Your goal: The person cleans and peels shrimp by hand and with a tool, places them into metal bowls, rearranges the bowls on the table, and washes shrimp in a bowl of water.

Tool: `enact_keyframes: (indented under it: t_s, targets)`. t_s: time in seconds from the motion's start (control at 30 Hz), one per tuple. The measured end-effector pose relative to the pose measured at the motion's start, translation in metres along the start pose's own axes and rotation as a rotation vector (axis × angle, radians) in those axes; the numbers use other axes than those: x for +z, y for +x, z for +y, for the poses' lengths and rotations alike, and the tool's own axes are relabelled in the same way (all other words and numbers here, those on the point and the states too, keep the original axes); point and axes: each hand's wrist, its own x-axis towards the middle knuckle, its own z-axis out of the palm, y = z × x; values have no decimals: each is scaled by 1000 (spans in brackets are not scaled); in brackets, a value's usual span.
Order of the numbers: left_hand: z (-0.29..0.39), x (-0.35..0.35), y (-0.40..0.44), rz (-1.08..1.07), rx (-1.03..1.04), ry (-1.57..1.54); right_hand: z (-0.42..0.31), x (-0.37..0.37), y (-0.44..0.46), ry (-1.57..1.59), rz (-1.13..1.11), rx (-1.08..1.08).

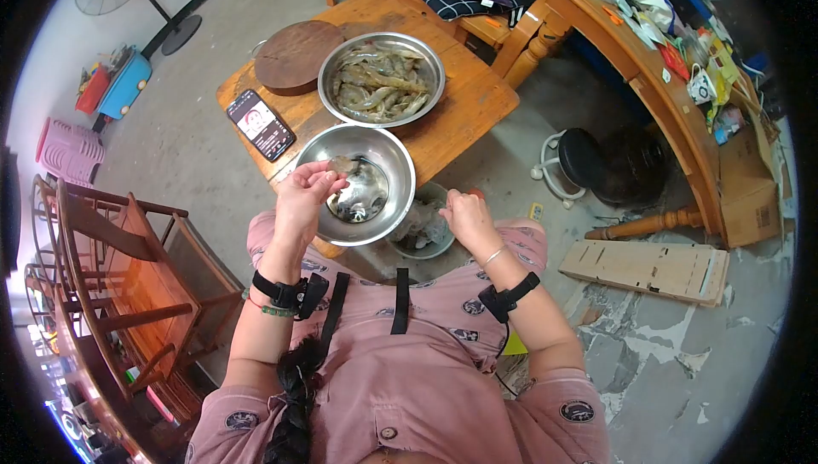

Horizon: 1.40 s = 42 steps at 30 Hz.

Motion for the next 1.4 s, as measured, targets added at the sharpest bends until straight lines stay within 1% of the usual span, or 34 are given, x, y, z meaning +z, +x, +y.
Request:
enact_keyframes:
  t_s: [0.07, 0.13, 0.2, 0.27, 0.33, 0.4, 0.43, 0.5, 0.53, 0.6, 0.63, 0.7, 0.77, 0.83, 0.97, 1.03, 1.07, 1.13, 1.27, 1.33, 1.4]
  targets:
    - [-1, -2, 0, -44, -31, -23, 8, 8, 1, -15, 1, -44]
    - [6, 0, -3, -33, -63, -20, 16, 16, 3, -32, 7, -87]
    - [7, 0, -2, -25, -98, -19, 17, 18, 7, -86, -45, -119]
    - [0, -4, 2, -70, -107, -35, 13, 8, 8, -88, -77, -137]
    - [-1, -5, 1, -87, -109, -24, -9, -17, 9, -90, -111, -153]
    - [-3, -4, 0, -109, -116, -13, -45, -47, 11, 16, 35, -189]
    - [-3, -2, 0, -123, -119, 8, -58, -57, 13, 15, 36, -183]
    - [-2, 2, 0, -143, -118, 29, -80, -69, 19, 181, 139, -382]
    - [-1, 5, -1, -152, -136, 8, -87, -66, 23, 179, 143, -379]
    - [2, 9, -3, -162, -149, -14, -99, -63, 31, 151, 316, -661]
    - [4, 10, -4, -187, -159, 9, -102, -60, 36, 149, 318, -664]
    - [5, 9, -5, -201, -167, 32, -107, -52, 43, 150, 302, -775]
    - [3, 8, -7, -308, -180, -58, -113, -50, 44, 137, 303, -795]
    - [5, 10, -9, -302, -177, -31, -113, -49, 47, 89, 147, -847]
    - [12, 12, -12, -283, -199, -111, -115, -48, 48, 87, 143, -871]
    - [16, 13, -12, -309, -269, -145, -116, -49, 46, 52, 111, -847]
    - [17, 13, -11, -302, -268, -147, -115, -48, 46, 54, 108, -853]
    - [18, 12, -10, -322, -295, -100, -115, -45, 45, -49, 105, -823]
    - [18, 11, -8, -338, -287, -43, -118, -47, 43, -97, 105, -834]
    - [18, 11, -8, -333, -305, -5, -117, -44, 43, -194, 131, -881]
    - [19, 12, -10, -320, -295, 16, -117, -42, 45, -192, 141, -900]
